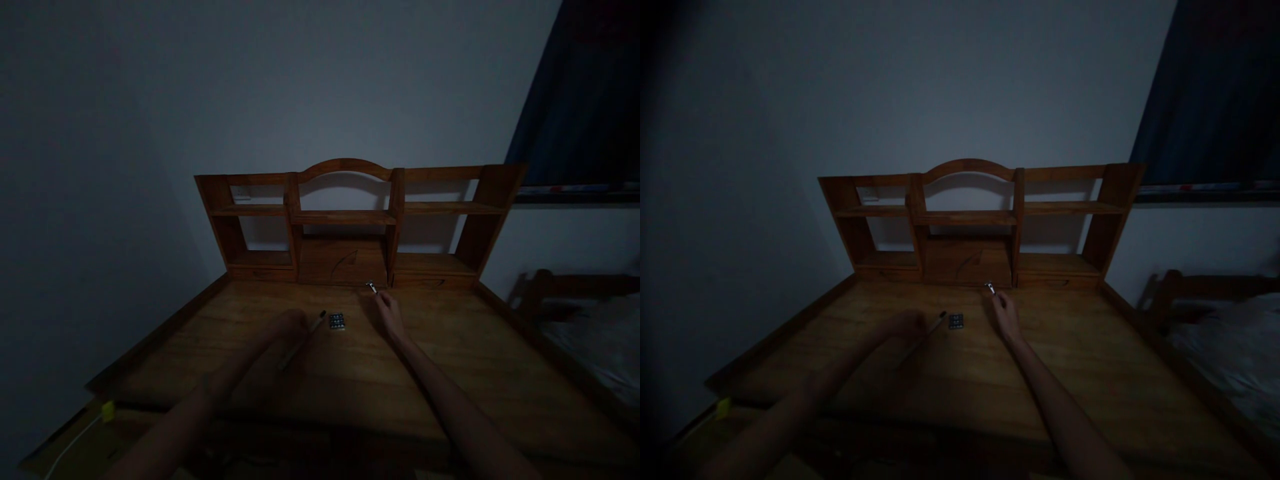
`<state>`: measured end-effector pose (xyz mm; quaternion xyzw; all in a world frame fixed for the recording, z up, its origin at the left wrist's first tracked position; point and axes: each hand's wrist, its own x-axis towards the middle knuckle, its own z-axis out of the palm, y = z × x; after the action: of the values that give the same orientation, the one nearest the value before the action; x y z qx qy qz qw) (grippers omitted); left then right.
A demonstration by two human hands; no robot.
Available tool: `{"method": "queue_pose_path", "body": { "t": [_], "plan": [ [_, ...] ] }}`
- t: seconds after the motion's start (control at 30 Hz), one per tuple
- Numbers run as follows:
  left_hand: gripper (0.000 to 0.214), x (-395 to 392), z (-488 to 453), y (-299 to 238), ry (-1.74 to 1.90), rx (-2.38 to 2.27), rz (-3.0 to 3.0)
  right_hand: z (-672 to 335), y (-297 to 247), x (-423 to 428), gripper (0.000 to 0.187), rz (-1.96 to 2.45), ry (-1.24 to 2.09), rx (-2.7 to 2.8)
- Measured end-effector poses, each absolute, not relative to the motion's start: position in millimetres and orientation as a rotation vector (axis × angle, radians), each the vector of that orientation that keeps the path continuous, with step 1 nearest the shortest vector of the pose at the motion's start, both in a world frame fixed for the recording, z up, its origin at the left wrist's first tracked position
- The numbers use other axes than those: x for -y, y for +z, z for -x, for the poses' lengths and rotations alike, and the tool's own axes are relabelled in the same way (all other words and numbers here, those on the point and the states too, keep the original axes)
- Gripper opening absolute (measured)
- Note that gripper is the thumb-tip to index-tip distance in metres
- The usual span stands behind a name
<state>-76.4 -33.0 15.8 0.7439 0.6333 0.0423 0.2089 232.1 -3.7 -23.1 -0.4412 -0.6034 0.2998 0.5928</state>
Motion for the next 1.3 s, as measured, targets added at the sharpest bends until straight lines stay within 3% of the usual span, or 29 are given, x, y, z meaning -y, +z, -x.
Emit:
{"method": "queue_pose_path", "body": {
  "t": [0.17, 0.4, 0.57, 0.8, 1.3],
  "plan": [
    [0.031, 55, 82, 18, 0.088, -1.774, -2.034, -229, -34, -2, 0.028, 0.985, 0.688, 1.399],
    [0.039, 3, 44, 7, 0.903, -1.646, -2.056, -225, -40, -7, 0.044, 1.013, 0.803, 1.408],
    [0.043, -14, 15, -1, 1.353, -1.243, -1.953, -225, -42, -6, 0.041, 0.987, 0.843, 1.413],
    [0.048, 2, 18, -1, 1.253, -0.918, -1.746, -220, -31, 4, 0.047, 1.078, 0.988, 1.371],
    [0.049, 1, 21, -5, 1.159, -0.922, -1.725, -224, -19, 15, 0.043, 1.086, 0.771, 1.490]
  ]
}}
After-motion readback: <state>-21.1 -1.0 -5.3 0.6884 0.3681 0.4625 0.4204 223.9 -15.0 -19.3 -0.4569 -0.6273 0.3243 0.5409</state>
